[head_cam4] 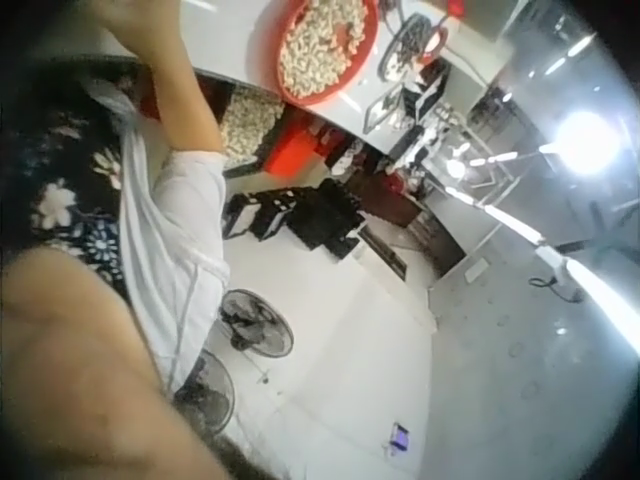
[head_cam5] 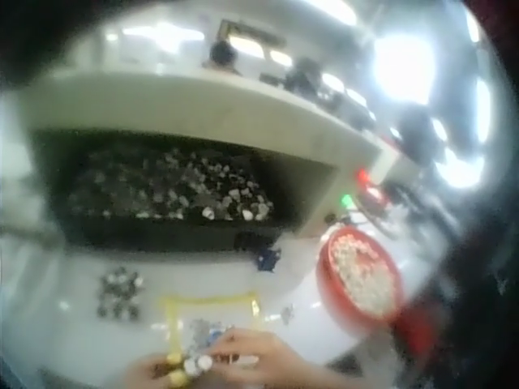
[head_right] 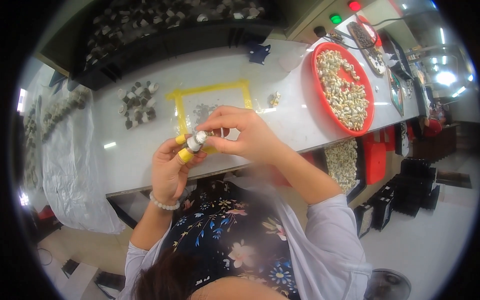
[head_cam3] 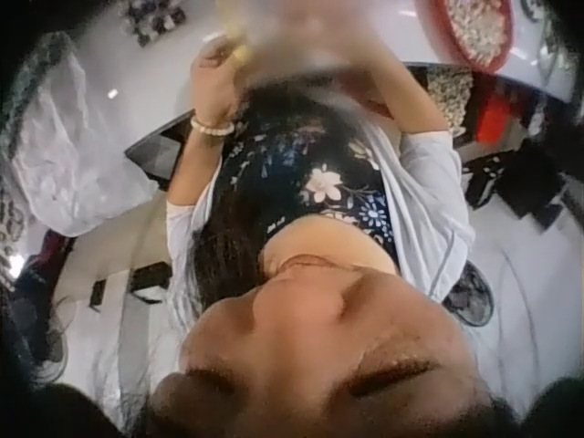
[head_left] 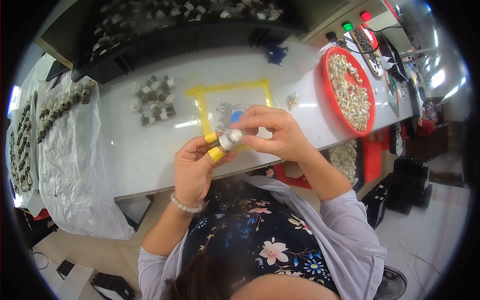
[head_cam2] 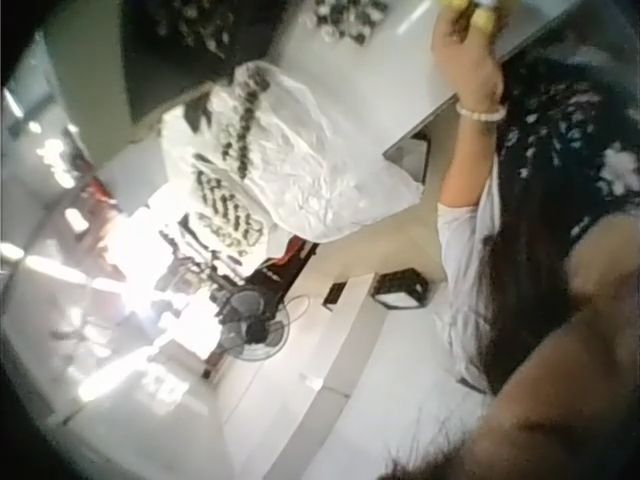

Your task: The person assembles small plastic components by hand, placing white caps onto gray housings at a workbench.

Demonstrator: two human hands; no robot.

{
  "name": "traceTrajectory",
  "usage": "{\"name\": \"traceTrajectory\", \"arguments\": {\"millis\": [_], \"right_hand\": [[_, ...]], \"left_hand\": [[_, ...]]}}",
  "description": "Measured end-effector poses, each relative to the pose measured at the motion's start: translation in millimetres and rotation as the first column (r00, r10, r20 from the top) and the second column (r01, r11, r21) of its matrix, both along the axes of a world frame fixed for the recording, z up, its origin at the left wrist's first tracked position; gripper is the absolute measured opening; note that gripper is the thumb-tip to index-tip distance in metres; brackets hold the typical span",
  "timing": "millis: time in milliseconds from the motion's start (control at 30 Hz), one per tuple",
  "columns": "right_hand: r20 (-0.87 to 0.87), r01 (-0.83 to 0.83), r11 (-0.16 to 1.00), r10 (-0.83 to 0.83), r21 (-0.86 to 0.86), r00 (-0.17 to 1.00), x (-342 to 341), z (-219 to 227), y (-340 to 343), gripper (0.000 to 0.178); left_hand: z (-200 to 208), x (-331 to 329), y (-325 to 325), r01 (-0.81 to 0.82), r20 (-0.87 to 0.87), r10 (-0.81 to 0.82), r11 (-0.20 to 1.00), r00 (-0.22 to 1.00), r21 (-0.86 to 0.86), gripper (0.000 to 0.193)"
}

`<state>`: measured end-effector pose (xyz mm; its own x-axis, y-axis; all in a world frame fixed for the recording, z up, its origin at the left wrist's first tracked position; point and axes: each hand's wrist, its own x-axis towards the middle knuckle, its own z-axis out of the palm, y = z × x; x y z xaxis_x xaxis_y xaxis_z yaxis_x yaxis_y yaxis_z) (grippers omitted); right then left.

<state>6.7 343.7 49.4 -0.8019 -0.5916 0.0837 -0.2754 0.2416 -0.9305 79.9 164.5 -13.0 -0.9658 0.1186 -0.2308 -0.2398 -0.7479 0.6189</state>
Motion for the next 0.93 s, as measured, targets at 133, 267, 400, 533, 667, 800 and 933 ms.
{"name": "traceTrajectory", "arguments": {"millis": [133,267,400,533,667,800,933], "right_hand": [[-0.010,-0.013,1.000,0.013,0.012,1.000,1.2,-3.4,-0.9,0.024],[-0.057,-0.025,0.999,0.027,0.023,0.998,3.6,-4.8,-0.2,0.026],[-0.064,-0.028,0.999,0.031,0.035,0.997,7.5,-9.5,3.9,0.027],[-0.094,-0.068,0.997,0.072,0.046,0.993,3.7,-12.5,8.0,0.027],[-0.052,-0.070,0.994,0.074,0.081,0.996,4.0,-12.0,11.0,0.029],[-0.407,0.287,0.948,-0.210,0.137,0.889,-4.3,-20.1,39.6,0.021],[-0.418,0.614,0.756,-0.494,0.227,0.763,-26.9,-29.3,57.2,0.019]], "left_hand": [[0.8,0.2,0.8,-0.001,0.013,0.001,1.000,1.000,-0.002,0.026],[-0.1,1.9,4.2,-0.024,0.000,0.024,1.000,1.000,-0.015,0.022],[-1.7,4.2,10.4,-0.041,-0.033,0.037,0.989,0.999,-0.141,0.020],[-1.1,-0.3,10.1,-0.014,-0.017,0.010,0.975,1.000,-0.220,0.019],[5.6,-2.2,2.2,0.059,0.052,-0.049,0.976,0.997,-0.211,0.019],[20.2,7.7,-25.8,0.069,0.025,-0.065,0.969,0.998,-0.239,0.024],[33.3,15.3,-80.2,-0.150,-0.150,0.085,0.851,0.985,-0.503,0.030]]}}
